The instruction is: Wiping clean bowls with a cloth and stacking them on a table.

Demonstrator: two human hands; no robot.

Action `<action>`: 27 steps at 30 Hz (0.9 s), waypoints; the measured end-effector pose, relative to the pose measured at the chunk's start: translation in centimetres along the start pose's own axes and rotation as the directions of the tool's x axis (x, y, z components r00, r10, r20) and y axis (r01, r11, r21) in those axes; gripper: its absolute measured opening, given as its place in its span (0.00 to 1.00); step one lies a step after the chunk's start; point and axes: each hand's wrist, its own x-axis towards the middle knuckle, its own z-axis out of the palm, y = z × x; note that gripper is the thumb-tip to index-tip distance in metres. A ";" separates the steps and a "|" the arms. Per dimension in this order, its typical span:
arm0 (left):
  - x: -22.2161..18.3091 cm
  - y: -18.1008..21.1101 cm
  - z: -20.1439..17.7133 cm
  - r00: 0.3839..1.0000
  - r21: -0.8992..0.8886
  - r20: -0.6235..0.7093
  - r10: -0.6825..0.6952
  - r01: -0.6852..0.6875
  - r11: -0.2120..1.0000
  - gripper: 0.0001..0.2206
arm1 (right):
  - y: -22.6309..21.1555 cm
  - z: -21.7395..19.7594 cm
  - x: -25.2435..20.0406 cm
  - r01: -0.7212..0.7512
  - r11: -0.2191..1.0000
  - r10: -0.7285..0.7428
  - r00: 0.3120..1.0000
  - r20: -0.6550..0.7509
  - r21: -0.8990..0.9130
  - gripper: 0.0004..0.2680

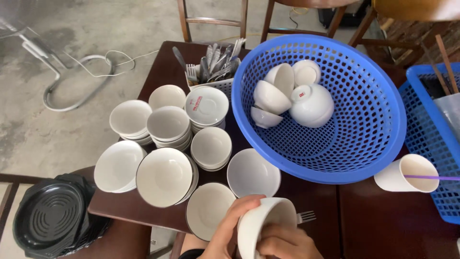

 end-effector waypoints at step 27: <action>-3.5 2.0 -2.4 0.894 0.477 -0.057 0.444 -0.367 0.799 0.40 | -3.9 2.3 5.8 -0.205 0.975 0.133 0.845 -0.518 -0.085 0.18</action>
